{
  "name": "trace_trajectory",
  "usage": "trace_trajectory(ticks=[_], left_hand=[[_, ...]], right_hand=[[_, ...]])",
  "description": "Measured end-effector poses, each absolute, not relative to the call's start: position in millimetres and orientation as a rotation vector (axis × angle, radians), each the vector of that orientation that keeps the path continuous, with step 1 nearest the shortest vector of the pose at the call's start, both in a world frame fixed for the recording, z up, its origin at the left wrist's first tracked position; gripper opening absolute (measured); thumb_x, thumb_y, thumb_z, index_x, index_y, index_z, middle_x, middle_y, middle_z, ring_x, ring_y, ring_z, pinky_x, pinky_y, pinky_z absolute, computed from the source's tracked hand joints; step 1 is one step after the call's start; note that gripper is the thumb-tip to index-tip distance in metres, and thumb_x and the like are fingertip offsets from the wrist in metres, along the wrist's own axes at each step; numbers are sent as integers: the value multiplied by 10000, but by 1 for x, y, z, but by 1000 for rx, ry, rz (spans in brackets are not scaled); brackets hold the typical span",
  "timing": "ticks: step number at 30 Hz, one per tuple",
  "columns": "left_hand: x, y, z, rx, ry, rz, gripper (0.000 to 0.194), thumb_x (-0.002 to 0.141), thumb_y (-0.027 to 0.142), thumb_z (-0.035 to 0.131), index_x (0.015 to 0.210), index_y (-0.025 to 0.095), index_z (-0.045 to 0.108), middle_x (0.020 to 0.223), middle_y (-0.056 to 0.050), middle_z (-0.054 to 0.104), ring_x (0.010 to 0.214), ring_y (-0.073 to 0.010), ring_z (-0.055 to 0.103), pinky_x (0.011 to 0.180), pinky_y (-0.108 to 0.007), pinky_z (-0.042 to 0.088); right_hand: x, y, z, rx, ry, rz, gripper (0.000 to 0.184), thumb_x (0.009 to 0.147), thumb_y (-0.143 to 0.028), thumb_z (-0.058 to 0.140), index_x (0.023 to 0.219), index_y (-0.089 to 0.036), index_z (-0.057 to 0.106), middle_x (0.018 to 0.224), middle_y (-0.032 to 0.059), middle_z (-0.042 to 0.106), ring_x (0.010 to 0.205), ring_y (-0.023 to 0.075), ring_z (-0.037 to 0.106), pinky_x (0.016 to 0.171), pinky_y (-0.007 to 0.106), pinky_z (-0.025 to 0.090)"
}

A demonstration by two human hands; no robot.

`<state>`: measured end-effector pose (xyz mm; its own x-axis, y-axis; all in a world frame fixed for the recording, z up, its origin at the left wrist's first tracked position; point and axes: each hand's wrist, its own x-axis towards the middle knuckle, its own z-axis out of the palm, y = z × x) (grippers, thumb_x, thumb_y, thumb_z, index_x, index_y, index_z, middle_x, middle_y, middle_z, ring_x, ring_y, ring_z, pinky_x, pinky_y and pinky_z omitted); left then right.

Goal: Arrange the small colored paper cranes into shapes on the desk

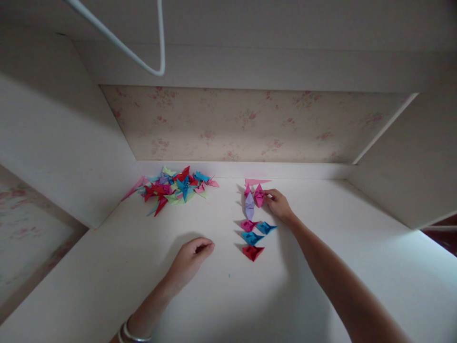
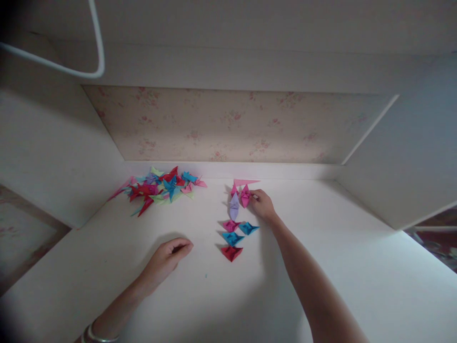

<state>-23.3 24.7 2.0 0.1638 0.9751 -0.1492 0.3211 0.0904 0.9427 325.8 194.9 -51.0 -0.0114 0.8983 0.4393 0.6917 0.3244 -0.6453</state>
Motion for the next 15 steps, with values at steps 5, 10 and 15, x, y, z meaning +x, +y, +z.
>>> trace_trajectory(ticks=[5, 10, 15], left_hand=[[-24, 25, 2, 1421, 1344, 804, 321, 797, 462, 587, 850, 168, 704, 829, -40, 688, 694, -155, 564, 581, -230, 391], [-24, 24, 2, 1425, 1346, 798, 321, 805, 460, 579, 856, 164, 694, 841, -43, 681, 675, -146, 549, 548, -224, 363], [-24, 24, 1, 1432, 1349, 801, 314, 809, 456, 574, 851, 168, 690, 841, -37, 680, 691, -149, 554, 571, -227, 375]], right_hand=[[326, 196, -53, -1438, -1732, 327, 255, 821, -247, 541, 1010, -243, 712, 988, 46, 664, 873, 185, 606, 764, 303, 479], [326, 197, -54, -1446, -1692, 363, 264, 808, -258, 541, 1010, -246, 710, 988, 43, 667, 871, 187, 604, 776, 314, 476], [326, 197, -56, -1455, -1619, 415, 270, 778, -260, 514, 961, -219, 709, 992, 47, 674, 832, 188, 614, 756, 320, 489]])
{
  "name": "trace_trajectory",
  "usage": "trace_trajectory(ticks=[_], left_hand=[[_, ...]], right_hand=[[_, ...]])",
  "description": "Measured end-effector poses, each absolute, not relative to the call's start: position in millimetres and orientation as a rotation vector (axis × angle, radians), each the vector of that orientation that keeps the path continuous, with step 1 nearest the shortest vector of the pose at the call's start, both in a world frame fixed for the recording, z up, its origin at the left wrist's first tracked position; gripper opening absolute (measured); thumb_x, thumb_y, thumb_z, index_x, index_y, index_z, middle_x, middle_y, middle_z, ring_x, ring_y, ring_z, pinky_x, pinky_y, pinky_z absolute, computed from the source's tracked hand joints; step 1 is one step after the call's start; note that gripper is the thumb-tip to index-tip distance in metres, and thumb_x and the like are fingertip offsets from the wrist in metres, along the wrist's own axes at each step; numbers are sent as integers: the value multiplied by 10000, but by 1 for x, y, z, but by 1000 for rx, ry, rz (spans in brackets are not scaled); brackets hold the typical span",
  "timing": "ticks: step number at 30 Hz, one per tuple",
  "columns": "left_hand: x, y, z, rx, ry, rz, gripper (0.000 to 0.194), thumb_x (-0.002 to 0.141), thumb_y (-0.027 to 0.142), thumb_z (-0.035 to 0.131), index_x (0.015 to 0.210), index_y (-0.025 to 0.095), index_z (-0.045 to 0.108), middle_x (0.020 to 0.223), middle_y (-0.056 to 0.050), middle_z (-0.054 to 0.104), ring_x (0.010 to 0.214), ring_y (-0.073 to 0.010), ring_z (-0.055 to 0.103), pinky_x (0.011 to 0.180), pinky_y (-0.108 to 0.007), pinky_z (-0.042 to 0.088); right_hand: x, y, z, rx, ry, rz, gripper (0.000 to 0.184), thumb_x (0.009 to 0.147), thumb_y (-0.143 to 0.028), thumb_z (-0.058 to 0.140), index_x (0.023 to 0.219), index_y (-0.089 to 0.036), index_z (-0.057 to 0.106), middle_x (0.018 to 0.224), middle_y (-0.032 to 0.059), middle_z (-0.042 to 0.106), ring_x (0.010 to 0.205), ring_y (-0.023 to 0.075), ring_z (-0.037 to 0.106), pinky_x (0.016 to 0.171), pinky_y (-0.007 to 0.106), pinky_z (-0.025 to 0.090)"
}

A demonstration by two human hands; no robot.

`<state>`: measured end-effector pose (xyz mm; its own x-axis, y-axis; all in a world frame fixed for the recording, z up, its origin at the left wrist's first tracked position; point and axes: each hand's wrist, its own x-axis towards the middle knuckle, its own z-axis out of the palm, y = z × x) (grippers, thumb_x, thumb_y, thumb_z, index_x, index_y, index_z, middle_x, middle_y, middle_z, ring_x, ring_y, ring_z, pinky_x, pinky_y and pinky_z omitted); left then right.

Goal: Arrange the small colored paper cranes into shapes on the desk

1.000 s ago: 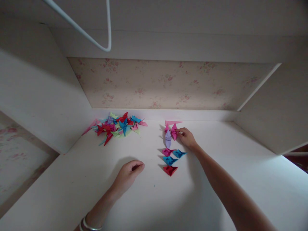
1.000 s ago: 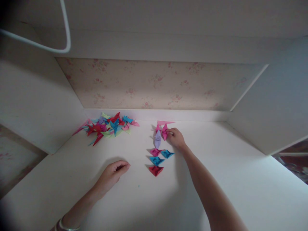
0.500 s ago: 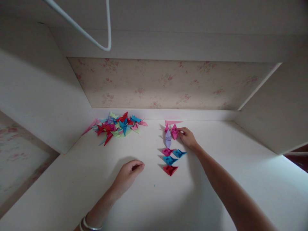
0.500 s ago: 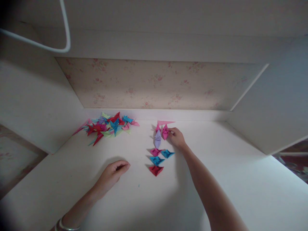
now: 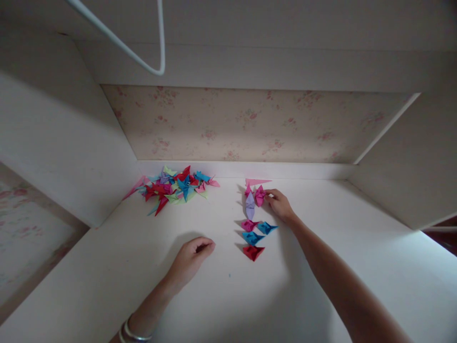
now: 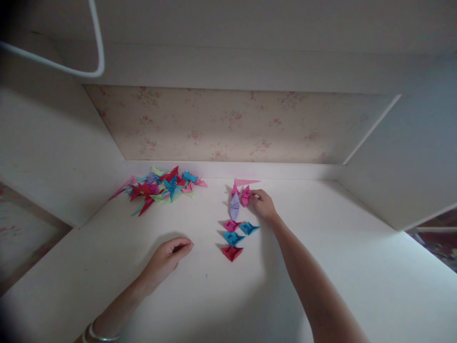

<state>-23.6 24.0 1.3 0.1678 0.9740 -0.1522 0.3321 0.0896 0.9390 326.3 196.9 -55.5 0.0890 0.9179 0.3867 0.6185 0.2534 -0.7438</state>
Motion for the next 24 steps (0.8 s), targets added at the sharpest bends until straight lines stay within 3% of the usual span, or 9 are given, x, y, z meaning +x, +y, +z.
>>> trace_trajectory(ticks=[7, 13, 18, 24], left_hand=[[-24, 26, -2, 1441, 1336, 812, 302, 803, 449, 578, 827, 170, 691, 815, -35, 673, 679, -148, 546, 563, -224, 370], [-25, 25, -3, 1436, 1335, 800, 317, 814, 464, 569, 849, 173, 690, 819, -31, 666, 658, -137, 528, 538, -220, 346], [-24, 25, -2, 1457, 1334, 814, 315, 813, 459, 566, 837, 170, 690, 811, -34, 665, 698, -151, 542, 575, -226, 370], [-24, 24, 2, 1422, 1342, 782, 347, 809, 490, 562, 845, 167, 685, 786, -30, 656, 623, -132, 514, 527, -222, 343]], right_hand=[[326, 196, -55, -1457, -1600, 457, 275, 687, -207, 501, 871, -219, 705, 951, 33, 680, 824, 189, 617, 747, 313, 487], [323, 191, -48, -1483, -1639, 460, 284, 709, -218, 503, 898, -222, 715, 980, 33, 674, 885, 196, 606, 792, 307, 469], [320, 186, -41, -1505, -1690, 440, 261, 793, -325, 538, 943, -224, 726, 986, 40, 676, 847, 188, 607, 753, 290, 464], [320, 189, -41, -1519, -1736, 369, 254, 797, -431, 608, 890, -230, 732, 906, 38, 672, 795, 176, 599, 746, 293, 453]])
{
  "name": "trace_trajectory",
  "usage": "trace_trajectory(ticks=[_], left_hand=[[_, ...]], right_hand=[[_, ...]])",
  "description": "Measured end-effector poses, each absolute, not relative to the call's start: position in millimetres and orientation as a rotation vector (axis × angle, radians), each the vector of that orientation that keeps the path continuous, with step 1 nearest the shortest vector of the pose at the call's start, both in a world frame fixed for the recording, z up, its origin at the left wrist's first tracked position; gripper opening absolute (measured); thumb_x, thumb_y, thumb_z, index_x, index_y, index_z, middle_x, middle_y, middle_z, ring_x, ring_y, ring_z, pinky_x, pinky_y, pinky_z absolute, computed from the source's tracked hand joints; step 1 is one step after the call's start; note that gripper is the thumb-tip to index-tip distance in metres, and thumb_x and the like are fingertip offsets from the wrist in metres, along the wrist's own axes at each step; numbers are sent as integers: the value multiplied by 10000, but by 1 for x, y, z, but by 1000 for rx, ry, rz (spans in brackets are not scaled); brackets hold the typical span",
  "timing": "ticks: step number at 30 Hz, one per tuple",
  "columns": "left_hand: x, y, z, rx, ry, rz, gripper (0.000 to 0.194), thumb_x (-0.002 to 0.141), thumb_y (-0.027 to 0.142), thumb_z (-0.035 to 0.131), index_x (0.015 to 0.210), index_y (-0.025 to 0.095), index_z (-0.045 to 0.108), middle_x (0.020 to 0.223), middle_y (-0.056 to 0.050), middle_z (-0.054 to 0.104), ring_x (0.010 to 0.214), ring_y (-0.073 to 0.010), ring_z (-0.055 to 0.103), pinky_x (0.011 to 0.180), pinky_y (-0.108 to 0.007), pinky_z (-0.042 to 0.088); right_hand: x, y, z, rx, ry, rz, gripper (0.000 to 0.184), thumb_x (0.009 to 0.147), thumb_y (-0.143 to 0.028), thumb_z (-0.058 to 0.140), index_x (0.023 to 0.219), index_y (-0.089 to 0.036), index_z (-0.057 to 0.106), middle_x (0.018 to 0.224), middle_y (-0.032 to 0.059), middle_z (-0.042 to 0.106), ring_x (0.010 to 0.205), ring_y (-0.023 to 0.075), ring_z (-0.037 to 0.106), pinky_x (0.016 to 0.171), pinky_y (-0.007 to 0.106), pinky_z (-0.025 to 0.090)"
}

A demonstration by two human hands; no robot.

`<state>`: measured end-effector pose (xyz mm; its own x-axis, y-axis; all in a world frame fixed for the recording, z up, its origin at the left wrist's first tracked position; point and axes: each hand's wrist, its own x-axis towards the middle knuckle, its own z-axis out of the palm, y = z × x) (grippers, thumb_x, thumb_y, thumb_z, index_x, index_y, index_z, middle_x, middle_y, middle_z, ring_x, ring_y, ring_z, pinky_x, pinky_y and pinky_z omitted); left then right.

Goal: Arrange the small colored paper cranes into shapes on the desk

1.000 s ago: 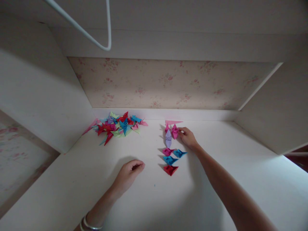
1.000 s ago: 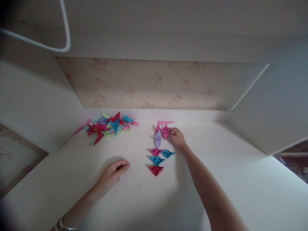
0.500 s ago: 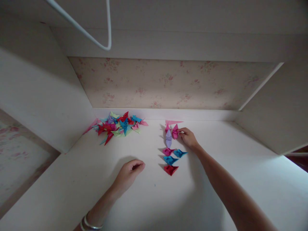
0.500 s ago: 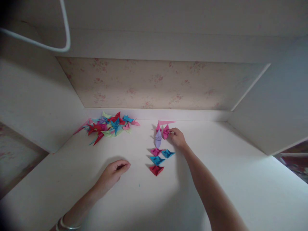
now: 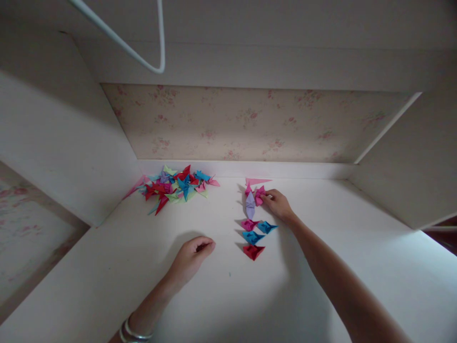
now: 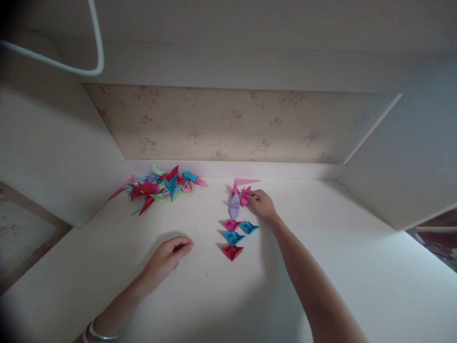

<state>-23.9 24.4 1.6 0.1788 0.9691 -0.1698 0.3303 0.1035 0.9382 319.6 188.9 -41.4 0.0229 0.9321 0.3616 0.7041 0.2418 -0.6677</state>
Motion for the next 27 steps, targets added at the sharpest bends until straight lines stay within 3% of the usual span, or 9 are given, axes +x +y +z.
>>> trace_trajectory(ticks=[10, 27], left_hand=[[-23, 24, 0, 1446, 1336, 844, 301, 803, 447, 581, 834, 176, 708, 790, -26, 675, 710, -156, 566, 629, -237, 405], [-23, 24, 2, 1416, 1359, 793, 331, 790, 472, 584, 848, 169, 703, 770, -35, 667, 626, -142, 534, 532, -228, 366]], right_hand=[[326, 193, -49, -1446, -1728, 368, 202, 805, -317, 558, 907, -221, 704, 977, 47, 680, 889, 194, 621, 768, 298, 484], [324, 193, -50, -1441, -1752, 346, 213, 792, -265, 567, 875, -251, 763, 958, 45, 630, 831, 175, 576, 816, 321, 475]])
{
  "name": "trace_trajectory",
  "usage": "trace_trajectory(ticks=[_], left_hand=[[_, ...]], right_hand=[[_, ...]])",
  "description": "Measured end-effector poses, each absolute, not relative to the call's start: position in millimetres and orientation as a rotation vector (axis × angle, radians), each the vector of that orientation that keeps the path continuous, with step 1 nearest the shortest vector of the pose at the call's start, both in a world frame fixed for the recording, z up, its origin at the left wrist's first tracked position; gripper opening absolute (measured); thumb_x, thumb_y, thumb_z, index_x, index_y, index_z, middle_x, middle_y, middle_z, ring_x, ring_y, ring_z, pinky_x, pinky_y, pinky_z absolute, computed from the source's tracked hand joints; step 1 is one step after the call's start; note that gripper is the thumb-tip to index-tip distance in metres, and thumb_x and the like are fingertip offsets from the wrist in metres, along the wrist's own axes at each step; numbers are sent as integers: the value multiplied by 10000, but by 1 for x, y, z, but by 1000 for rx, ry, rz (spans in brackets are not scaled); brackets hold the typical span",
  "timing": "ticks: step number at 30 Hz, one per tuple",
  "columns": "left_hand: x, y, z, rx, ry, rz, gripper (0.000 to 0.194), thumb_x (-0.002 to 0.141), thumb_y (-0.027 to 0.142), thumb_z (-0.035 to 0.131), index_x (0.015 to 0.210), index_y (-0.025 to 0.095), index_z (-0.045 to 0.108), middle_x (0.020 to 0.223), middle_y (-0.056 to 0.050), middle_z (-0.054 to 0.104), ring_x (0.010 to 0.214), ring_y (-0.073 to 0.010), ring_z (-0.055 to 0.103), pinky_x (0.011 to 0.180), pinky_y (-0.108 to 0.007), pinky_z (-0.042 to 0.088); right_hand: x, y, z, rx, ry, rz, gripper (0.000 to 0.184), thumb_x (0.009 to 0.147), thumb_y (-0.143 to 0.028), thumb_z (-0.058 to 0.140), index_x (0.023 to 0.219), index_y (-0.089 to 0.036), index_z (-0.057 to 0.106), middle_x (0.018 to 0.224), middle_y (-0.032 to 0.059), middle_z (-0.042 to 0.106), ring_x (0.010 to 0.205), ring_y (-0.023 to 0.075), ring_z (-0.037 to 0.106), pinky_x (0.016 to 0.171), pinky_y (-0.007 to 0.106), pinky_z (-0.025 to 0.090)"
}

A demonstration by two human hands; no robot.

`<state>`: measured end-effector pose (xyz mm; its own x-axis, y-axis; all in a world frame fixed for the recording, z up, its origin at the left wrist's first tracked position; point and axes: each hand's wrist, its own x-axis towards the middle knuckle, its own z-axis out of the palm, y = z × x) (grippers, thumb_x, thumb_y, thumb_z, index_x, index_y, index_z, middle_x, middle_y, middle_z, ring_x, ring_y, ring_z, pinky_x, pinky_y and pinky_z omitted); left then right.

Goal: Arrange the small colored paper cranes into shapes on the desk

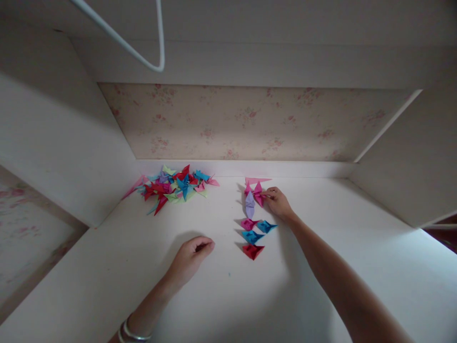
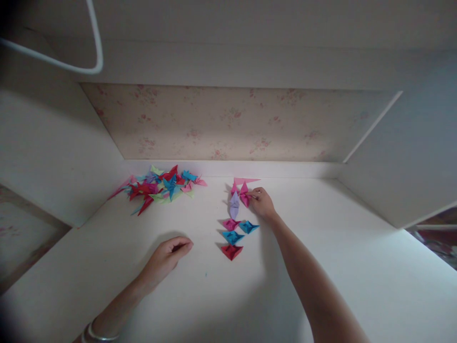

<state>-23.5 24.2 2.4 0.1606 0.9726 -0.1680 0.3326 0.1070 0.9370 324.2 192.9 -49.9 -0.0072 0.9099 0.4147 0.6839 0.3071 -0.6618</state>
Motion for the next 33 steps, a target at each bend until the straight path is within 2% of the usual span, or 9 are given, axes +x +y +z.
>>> trace_trajectory(ticks=[8, 16, 25, 33], left_hand=[[-24, 25, 1, 1415, 1345, 792, 334, 795, 475, 579, 854, 169, 698, 784, -35, 670, 618, -136, 524, 527, -226, 358], [-23, 24, 0, 1445, 1353, 826, 332, 792, 474, 572, 828, 171, 703, 785, -41, 673, 728, -174, 574, 628, -245, 419], [-24, 25, 0, 1422, 1357, 810, 332, 786, 478, 585, 848, 175, 706, 783, -28, 679, 647, -146, 546, 548, -228, 364], [-24, 24, 0, 1391, 1353, 803, 328, 806, 469, 580, 870, 168, 694, 812, -30, 671, 591, -117, 504, 510, -218, 331]], right_hand=[[324, 192, -48, -1464, -1740, 347, 242, 788, -278, 553, 913, -251, 758, 960, 39, 644, 819, 173, 586, 796, 312, 480], [322, 188, -42, -1458, -1723, 361, 297, 790, -308, 549, 1003, -231, 741, 970, 51, 661, 839, 184, 589, 779, 301, 477], [323, 193, -46, -1446, -1633, 421, 316, 794, -364, 573, 1033, -218, 719, 1021, 79, 655, 799, 194, 601, 736, 334, 500], [325, 201, -41, -1500, -1628, 473, 336, 777, -379, 628, 1072, -235, 703, 986, 68, 648, 722, 168, 593, 673, 324, 511]])
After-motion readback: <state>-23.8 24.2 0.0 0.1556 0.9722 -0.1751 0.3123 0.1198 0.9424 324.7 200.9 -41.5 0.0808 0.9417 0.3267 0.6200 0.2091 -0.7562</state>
